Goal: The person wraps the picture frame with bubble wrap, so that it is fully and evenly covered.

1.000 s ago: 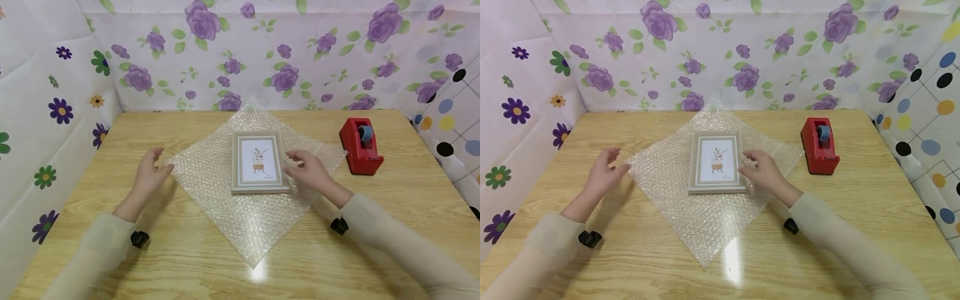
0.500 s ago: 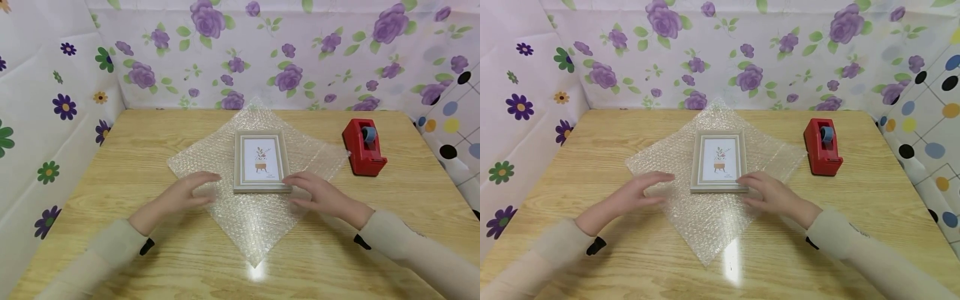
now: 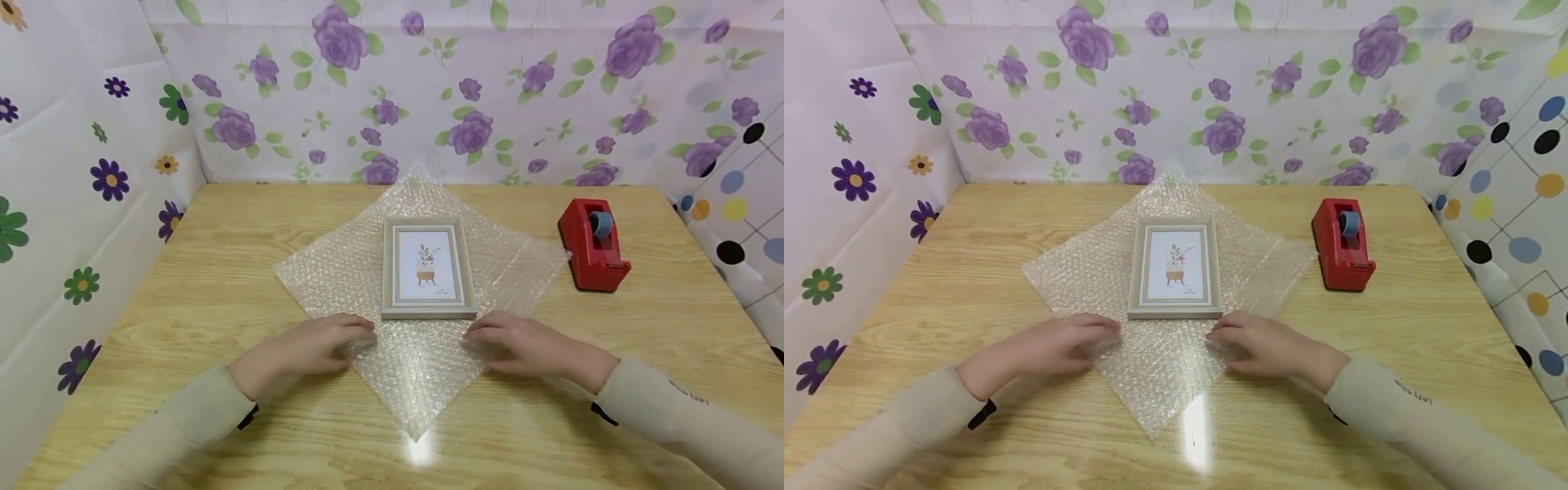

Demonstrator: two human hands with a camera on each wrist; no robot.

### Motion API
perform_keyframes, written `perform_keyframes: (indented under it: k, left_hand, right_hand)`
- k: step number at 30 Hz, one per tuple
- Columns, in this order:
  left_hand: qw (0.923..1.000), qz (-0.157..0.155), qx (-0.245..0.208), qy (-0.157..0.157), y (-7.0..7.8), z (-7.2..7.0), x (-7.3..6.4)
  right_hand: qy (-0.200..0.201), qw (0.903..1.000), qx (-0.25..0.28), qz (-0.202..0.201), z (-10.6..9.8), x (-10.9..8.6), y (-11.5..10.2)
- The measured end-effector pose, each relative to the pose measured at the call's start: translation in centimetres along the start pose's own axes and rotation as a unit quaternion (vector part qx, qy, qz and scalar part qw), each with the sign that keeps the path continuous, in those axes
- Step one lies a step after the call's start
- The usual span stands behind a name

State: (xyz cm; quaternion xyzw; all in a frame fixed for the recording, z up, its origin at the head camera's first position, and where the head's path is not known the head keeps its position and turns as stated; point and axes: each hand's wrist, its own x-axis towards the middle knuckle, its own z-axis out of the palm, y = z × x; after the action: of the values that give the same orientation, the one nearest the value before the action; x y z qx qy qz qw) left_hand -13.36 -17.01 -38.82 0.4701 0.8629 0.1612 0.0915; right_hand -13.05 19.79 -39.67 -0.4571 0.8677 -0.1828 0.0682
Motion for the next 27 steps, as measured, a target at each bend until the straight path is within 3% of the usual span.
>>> perform_keyframes:
  k: [6, 12, 18, 22, 27]
  left_hand:
    - [0.9999, 0.011, -0.005, -0.005, 0.0, 0.3, 0.1]
    - [0.9997, 0.025, -0.005, 0.002, -0.1, 0.3, 0.1]
    - [0.9997, 0.013, -0.023, 0.0, -0.3, -0.1, 0.2]
    - [0.9998, 0.014, -0.017, -0.004, -0.3, -0.2, 0.2]
    - [0.9987, 0.008, -0.046, -0.021, 0.1, -0.4, 0.4]
  right_hand:
    - [-0.01, 0.9994, -0.013, -0.029, 0.5, -0.3, 0.6]
    - [0.008, 0.9968, -0.045, -0.065, 0.8, -0.2, 0.9]
    - [0.042, 0.9923, -0.078, -0.087, 0.9, 0.0, 0.7]
    - [0.058, 0.9912, -0.084, -0.084, 1.1, 0.0, 0.6]
    - [0.049, 0.9943, -0.074, -0.06, 1.1, -0.2, 0.1]
